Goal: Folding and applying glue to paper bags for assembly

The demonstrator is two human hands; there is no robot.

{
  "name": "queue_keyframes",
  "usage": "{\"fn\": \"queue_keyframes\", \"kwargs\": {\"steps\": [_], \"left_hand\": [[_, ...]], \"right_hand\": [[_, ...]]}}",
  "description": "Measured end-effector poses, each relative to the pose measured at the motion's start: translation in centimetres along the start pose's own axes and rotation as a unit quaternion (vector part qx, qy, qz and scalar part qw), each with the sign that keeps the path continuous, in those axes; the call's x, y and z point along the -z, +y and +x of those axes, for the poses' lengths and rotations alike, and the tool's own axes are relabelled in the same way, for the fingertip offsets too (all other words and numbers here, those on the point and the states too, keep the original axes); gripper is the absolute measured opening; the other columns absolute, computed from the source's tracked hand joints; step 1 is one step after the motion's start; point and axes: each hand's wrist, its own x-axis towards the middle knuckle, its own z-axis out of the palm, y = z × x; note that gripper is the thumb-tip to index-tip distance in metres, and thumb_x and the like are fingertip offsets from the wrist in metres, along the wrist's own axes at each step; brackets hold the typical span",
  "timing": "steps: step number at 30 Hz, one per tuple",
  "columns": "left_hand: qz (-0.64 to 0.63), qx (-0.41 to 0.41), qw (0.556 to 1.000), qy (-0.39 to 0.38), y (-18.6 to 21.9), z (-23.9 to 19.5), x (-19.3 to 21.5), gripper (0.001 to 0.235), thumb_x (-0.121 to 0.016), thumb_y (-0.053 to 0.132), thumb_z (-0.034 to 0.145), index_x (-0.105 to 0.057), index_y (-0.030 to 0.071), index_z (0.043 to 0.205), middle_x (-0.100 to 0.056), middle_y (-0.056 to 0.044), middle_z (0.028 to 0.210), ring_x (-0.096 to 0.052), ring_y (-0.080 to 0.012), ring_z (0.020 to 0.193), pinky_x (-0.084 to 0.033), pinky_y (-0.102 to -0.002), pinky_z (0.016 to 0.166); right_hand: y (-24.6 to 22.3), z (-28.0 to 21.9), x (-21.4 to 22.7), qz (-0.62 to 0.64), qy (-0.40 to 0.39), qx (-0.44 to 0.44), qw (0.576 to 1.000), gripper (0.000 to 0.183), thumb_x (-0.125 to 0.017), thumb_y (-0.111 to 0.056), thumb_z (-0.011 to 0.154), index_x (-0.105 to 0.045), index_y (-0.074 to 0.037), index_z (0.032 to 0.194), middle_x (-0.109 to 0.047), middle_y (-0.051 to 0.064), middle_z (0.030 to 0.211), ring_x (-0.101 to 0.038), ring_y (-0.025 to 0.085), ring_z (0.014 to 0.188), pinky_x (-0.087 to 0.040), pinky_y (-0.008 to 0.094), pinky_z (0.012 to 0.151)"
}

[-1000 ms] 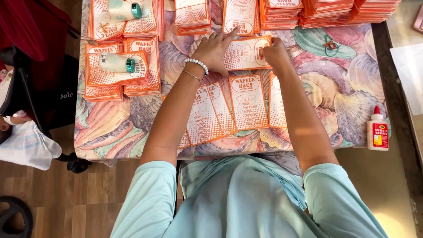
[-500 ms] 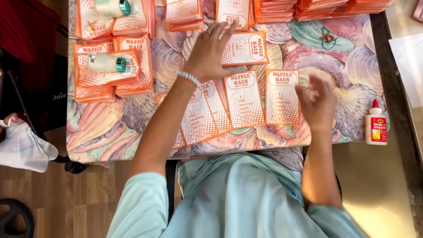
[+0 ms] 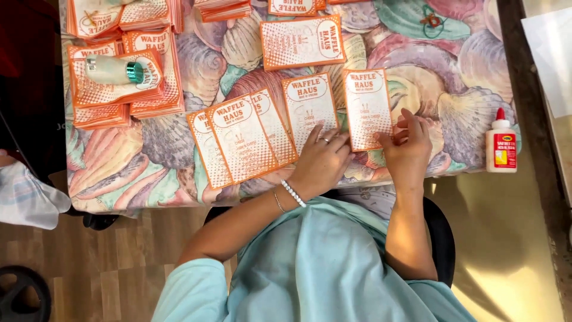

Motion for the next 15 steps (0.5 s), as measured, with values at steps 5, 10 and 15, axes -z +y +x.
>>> {"fn": "queue_keyframes", "kwargs": {"steps": [5, 10, 15], "left_hand": [[-0.012, 0.083, 0.996, -0.01, 0.2, 0.5, -1.1, 0.036, -0.065, 0.04, 0.092, -0.061, 0.012, 0.114, -0.07, -0.009, 0.084, -0.069, -0.0308, 0.089, -0.047, -0.05, 0.087], [-0.004, 0.092, 0.996, -0.018, 0.7, 1.3, -0.4, 0.013, -0.075, 0.028, 0.088, -0.075, 0.016, 0.09, -0.071, -0.003, 0.088, -0.058, -0.0252, 0.102, -0.028, -0.059, 0.105], [-0.036, 0.1, 0.994, -0.035, 1.2, 1.8, 0.7, 0.013, -0.078, 0.023, 0.088, -0.079, 0.011, 0.091, -0.074, -0.006, 0.091, -0.063, -0.026, 0.101, -0.024, -0.065, 0.113]], "right_hand": [[0.3, -0.5, -0.6, 0.029, 0.006, -0.036, 0.999, 0.073, -0.094, -0.005, 0.074, -0.062, 0.006, 0.138, -0.065, 0.016, 0.097, -0.064, 0.025, 0.081, -0.058, 0.031, 0.066], [-2.0, -0.4, 0.3, -0.092, 0.043, 0.011, 0.995, 0.07, -0.095, -0.021, 0.075, -0.065, 0.001, 0.135, -0.061, 0.015, 0.102, -0.065, 0.034, 0.092, -0.06, 0.045, 0.073], [-0.1, -0.1, -0.8, -0.085, -0.008, -0.054, 0.995, 0.07, -0.091, -0.028, 0.078, -0.064, 0.001, 0.135, -0.058, 0.009, 0.096, -0.063, 0.03, 0.087, -0.056, 0.047, 0.074]]}}
